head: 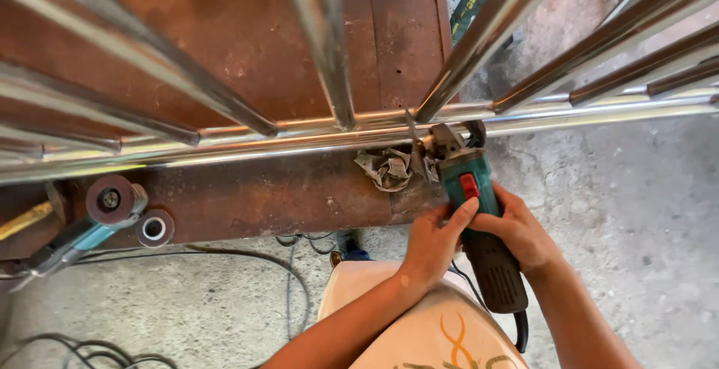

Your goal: Grinding the welds and joints of a stainless steel metal gate using an angle grinder.

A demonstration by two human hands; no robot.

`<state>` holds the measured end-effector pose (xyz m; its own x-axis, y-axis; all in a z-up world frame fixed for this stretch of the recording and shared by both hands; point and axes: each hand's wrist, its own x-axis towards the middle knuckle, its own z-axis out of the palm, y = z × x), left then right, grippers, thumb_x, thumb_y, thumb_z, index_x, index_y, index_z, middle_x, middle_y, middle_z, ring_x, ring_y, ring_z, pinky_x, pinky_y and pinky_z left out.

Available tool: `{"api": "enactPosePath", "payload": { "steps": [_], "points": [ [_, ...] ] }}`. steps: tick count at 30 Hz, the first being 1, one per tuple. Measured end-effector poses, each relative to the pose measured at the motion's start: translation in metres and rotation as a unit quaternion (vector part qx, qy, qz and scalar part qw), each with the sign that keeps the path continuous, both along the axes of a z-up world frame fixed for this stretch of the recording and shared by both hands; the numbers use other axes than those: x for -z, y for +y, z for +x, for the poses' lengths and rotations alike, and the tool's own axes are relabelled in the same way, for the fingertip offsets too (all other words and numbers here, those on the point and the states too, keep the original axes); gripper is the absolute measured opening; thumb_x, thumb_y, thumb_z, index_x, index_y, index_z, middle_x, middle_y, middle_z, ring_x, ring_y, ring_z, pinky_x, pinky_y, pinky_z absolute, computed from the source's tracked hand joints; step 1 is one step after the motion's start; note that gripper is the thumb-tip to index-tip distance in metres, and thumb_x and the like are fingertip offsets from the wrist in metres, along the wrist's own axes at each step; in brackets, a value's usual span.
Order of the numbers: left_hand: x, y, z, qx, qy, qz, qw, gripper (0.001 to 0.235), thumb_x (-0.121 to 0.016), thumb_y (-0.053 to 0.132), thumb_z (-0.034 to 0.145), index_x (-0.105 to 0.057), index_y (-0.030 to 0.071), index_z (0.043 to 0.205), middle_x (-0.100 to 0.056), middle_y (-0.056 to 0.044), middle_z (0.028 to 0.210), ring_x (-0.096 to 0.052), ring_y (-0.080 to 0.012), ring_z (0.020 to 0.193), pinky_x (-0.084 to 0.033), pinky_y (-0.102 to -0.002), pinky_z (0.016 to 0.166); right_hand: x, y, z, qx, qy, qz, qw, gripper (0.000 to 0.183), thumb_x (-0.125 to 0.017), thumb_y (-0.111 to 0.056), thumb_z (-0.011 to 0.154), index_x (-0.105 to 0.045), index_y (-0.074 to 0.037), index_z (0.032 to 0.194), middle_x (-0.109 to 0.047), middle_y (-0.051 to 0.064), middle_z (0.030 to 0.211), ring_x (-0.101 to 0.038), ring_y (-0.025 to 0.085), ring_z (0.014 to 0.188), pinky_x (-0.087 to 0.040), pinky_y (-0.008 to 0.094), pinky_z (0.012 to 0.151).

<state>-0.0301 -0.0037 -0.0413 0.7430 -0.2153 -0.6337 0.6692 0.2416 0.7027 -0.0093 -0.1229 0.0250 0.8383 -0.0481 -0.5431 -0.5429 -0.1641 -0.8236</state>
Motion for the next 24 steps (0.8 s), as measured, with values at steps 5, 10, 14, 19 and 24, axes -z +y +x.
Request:
{"api": "enactPosePath", "payload": {
  "steps": [5,10,14,19,24],
  "points": [
    [0.007,-0.005,-0.001,-0.026,0.055,-0.143,0.988,0.056,-0.076,0.051,0.094,-0.069,-0.001,0.114,-0.077,-0.008,0.104,-0.069,-0.0143,0.075,-0.063,-0.040,0.072,-0.006,0.008,-0.006,0.021,-0.010,0.013,1.000,0.025,-0.077,-0.001,0.073,-0.068,-0.003,0.097,-0.058,0.007,0.074,-0.056,0.018,0.067,-0.048,0.032,0.058],
    [0.023,-0.016,0.002,-0.086,0.059,-0.192,0.976,0.057,-0.082,0.051,0.091,-0.071,-0.003,0.106,-0.064,-0.012,0.072,-0.061,-0.0212,0.055,-0.061,-0.054,0.057,-0.016,0.018,-0.014,0.079,-0.009,0.071,0.994,0.025,-0.068,0.002,0.079,-0.066,0.004,0.104,-0.060,0.015,0.076,-0.064,0.027,0.064,-0.055,0.040,0.062],
    [0.022,-0.013,0.002,-0.095,0.051,-0.202,0.973,0.059,-0.083,0.052,0.090,-0.072,-0.003,0.106,-0.061,-0.012,0.068,-0.060,-0.0212,0.053,-0.060,-0.057,0.056,-0.002,0.009,-0.012,0.063,-0.015,0.089,0.994,0.023,-0.068,0.001,0.082,-0.066,0.004,0.105,-0.062,0.015,0.076,-0.068,0.028,0.065,-0.058,0.040,0.063],
    [0.024,-0.021,0.005,-0.093,0.034,-0.210,0.973,0.060,-0.084,0.055,0.090,-0.072,-0.003,0.103,-0.059,-0.011,0.065,-0.060,-0.0220,0.051,-0.061,-0.056,0.054,-0.006,0.007,-0.012,0.080,-0.022,0.084,0.993,0.025,-0.066,0.002,0.081,-0.066,0.004,0.106,-0.063,0.017,0.077,-0.069,0.029,0.066,-0.061,0.044,0.063],
    [0.014,-0.018,0.003,-0.106,0.041,-0.202,0.973,0.057,-0.083,0.053,0.090,-0.072,-0.003,0.100,-0.059,-0.011,0.065,-0.060,-0.0219,0.051,-0.061,-0.057,0.055,-0.019,0.017,-0.013,0.080,-0.019,0.091,0.992,0.026,-0.066,0.003,0.079,-0.067,0.005,0.105,-0.062,0.018,0.076,-0.070,0.028,0.067,-0.061,0.045,0.063]
  ]
}}
